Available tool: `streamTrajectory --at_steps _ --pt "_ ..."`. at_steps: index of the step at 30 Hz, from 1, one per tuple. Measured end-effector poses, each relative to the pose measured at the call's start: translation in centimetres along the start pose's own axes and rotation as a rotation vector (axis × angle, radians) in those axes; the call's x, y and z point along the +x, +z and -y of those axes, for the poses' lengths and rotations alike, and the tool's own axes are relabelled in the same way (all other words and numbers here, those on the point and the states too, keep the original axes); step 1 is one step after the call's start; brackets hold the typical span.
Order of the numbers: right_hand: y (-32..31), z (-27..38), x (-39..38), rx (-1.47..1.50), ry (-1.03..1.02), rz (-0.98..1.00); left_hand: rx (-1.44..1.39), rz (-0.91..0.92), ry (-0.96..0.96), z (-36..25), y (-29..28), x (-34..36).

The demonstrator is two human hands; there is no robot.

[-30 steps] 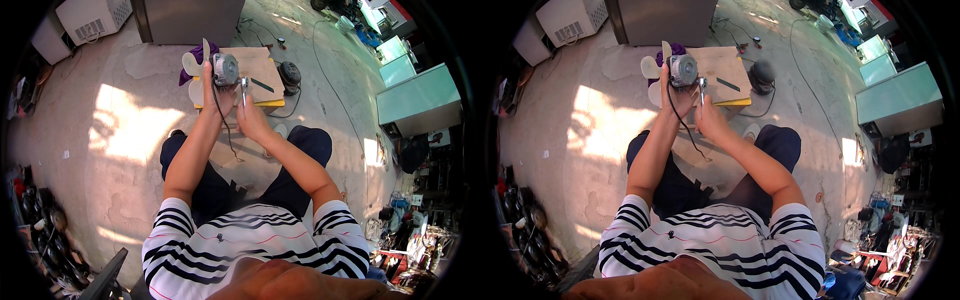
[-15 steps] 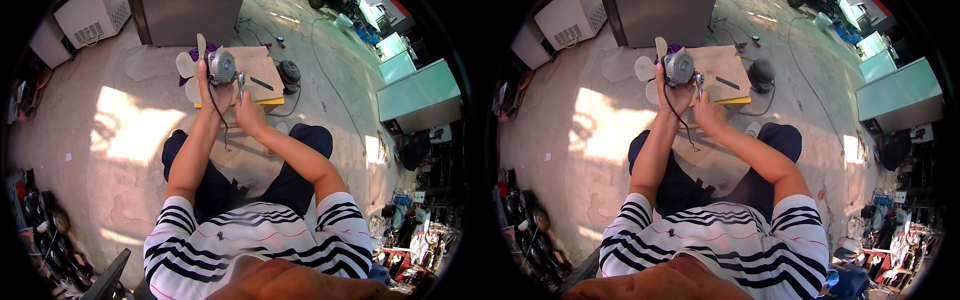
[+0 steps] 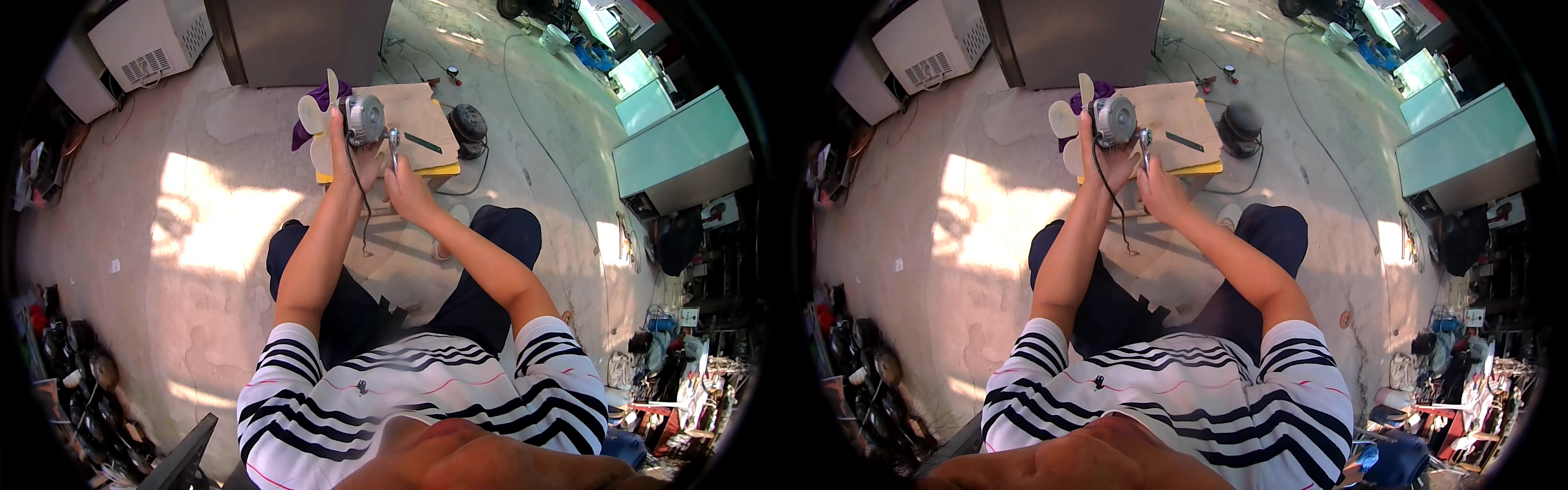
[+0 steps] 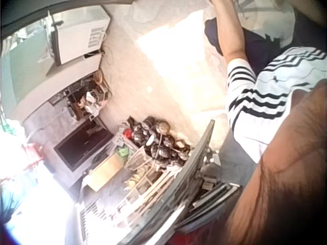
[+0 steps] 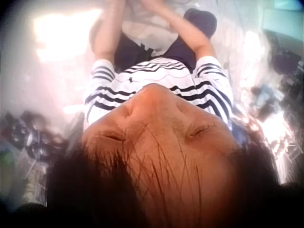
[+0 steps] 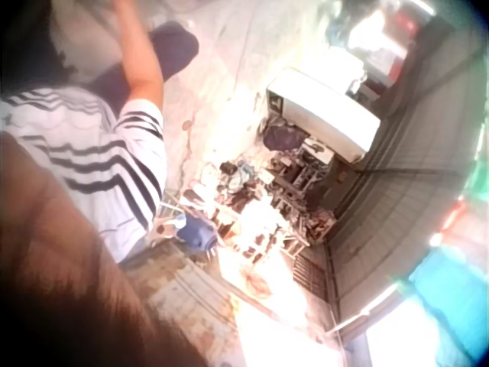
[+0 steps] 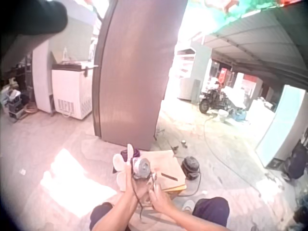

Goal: The person holds a fan blade and a motor component, then uses a socket wrench to tighten a bolt securing the blade to the motor shaft.

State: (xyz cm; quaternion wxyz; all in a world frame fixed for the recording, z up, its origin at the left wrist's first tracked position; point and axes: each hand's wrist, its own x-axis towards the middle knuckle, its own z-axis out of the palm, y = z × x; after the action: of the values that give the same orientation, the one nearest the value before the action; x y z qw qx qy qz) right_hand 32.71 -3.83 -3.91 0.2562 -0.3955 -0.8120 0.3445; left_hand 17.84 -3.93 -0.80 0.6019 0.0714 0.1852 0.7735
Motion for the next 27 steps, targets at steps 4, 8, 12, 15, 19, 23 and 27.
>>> streamTrajectory --at_steps 4,8,12,15,19,23,27 --pt "-0.5 2.6 -1.5 0.694 0.137 0.119 -0.057 0.001 -0.057 -0.1 0.0 -0.1" --pt "-1.9 5.5 -2.6 1.344 0.397 0.213 -0.165 0.032 -0.266 -0.7 0.0 -0.6" --pt "-1.4 4.1 -2.8 1.442 0.36 0.28 -0.163 0.065 -0.314 -0.9 0.5 -1.1" --pt "-1.1 3.7 -2.8 1.387 0.366 0.231 -0.153 0.072 -0.303 -1.3 0.9 -1.5" --pt "-0.1 3.8 -3.0 1.278 0.349 0.128 -0.147 0.044 -0.289 -1.2 0.3 -1.4" --pt "0.3 4.3 -3.0 1.179 0.379 0.019 -0.178 0.009 -0.365 -1.3 0.2 -1.2" --pt "0.7 3.7 -4.4 0.78 0.229 0.087 -0.061 0.038 -0.297 -1.2 -0.9 0.0"
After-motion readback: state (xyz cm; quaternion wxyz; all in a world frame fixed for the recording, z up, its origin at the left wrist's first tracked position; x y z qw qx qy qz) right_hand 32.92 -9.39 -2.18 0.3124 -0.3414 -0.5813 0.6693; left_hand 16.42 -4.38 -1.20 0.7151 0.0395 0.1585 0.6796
